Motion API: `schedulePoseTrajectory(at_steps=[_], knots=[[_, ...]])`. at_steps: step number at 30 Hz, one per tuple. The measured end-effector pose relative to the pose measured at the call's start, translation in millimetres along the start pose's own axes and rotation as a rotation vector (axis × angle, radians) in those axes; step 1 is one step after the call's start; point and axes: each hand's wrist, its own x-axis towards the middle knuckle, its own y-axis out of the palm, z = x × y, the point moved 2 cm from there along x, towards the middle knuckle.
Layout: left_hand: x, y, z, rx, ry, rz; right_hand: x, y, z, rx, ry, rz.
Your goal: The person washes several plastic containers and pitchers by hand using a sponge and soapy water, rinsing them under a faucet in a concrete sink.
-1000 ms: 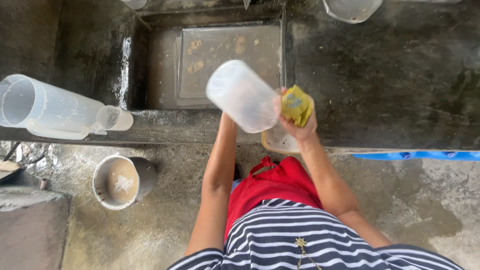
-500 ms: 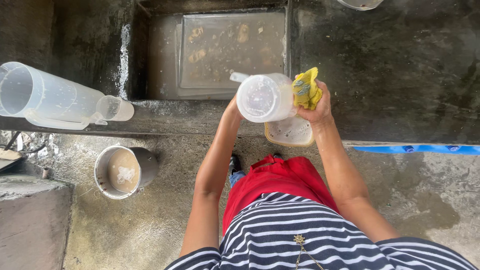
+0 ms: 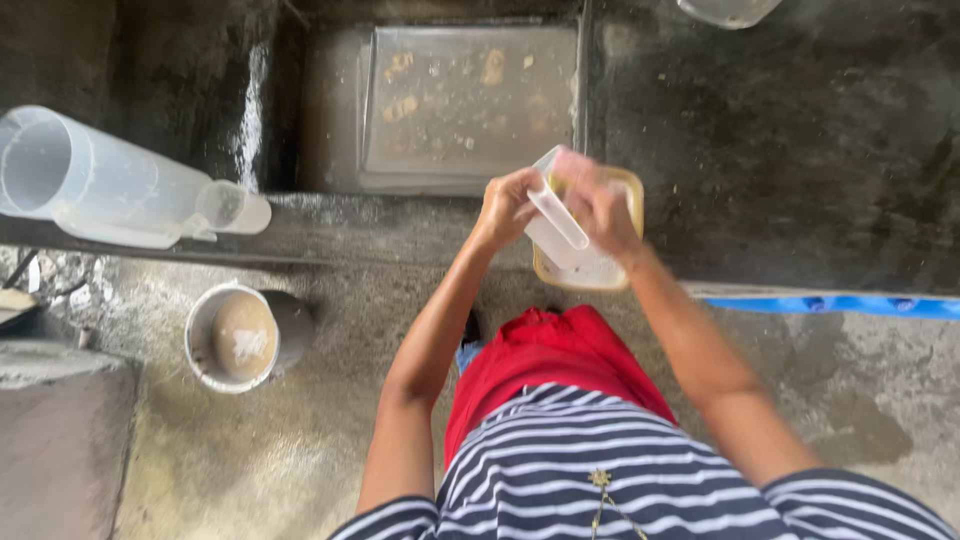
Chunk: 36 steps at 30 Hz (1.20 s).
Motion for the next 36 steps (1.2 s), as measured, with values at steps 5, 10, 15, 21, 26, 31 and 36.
schedulePoseTrajectory(at_steps=[5, 10, 15, 21, 26, 31, 36], knots=[[4, -13, 11, -0.118, -0.093, -0.121, 29, -6, 3, -0.125, 0.002, 0.136], [-5, -33, 16, -0.320, -0.193, -0.263, 53, 21, 17, -0.353, 0.022, 0.211], [-18, -52, 11, -0.649, -0.485, -0.388, 76, 69, 14, -0.529, 0.116, 0.172], [-30, -76, 50, -1.328, -0.467, -0.409, 96, 166, 29, -0.936, 0.081, -0.081], [-44, -135, 88, -1.820, -0.092, -0.335, 59, 237, 70, -0.219, -0.089, -0.088], [-71, -165, 109, -1.927, -0.162, -0.396, 34, 297, 50, 0.362, 0.260, -0.435], [-98, -229, 111, -1.186, -0.204, -0.216, 106, 292, -24, 1.054, 0.819, 0.074]])
